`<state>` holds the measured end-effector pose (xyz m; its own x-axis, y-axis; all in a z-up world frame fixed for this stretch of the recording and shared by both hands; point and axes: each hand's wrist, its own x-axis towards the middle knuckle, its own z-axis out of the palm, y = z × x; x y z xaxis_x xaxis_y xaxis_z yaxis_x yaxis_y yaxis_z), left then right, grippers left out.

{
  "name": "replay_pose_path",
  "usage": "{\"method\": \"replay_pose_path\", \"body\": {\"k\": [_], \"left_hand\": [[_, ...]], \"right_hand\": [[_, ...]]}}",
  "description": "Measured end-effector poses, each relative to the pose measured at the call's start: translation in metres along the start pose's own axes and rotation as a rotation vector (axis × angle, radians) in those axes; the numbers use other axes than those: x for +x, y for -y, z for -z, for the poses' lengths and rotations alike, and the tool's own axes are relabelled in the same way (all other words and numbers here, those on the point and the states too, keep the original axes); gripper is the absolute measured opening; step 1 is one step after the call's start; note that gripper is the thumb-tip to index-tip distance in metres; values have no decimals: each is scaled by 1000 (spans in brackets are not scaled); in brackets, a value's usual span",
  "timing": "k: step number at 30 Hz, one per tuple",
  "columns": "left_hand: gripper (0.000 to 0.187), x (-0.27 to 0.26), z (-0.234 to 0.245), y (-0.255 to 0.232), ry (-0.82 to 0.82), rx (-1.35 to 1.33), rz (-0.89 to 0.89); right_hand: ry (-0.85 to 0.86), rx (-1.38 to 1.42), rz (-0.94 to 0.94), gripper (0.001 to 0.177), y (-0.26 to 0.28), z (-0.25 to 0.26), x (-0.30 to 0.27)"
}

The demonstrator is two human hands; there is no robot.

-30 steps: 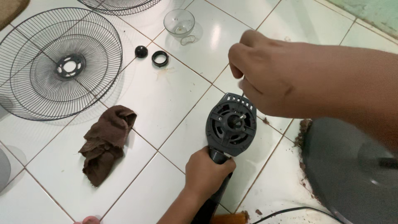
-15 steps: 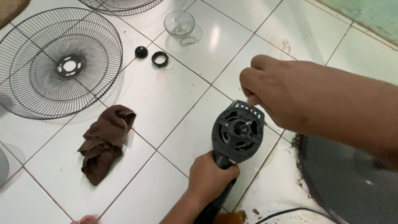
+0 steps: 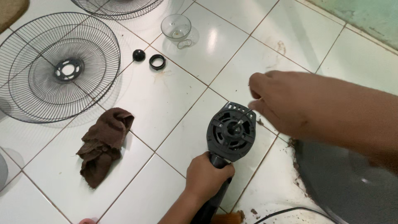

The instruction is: The person lubricates the internal shaft of a disassembled fan motor with oil from a glass bowl. They then reassemble the motor by placing a plastic housing cover over the shaft and securing it with screws using a screwdriver.

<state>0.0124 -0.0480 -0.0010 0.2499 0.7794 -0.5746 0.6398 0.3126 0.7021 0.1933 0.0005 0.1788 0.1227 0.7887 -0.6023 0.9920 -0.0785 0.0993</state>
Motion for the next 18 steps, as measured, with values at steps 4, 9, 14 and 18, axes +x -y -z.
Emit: {"method": "replay_pose_path", "body": {"k": [4, 9, 14, 18], "left_hand": [[37, 4, 0, 0, -20, 26, -1], [39, 5, 0, 2, -31, 53, -1], [40, 5, 1, 2, -37, 53, -4], [39, 6, 1, 1, -40, 55, 3]], "right_hand": [[-154, 74, 261, 26, -9, -3, -3], [15, -104, 43, 31, -4, -3, 2], [-134, 45, 251, 21, -3, -5, 1], [-44, -84, 58, 30, 2, 5, -2]]}}
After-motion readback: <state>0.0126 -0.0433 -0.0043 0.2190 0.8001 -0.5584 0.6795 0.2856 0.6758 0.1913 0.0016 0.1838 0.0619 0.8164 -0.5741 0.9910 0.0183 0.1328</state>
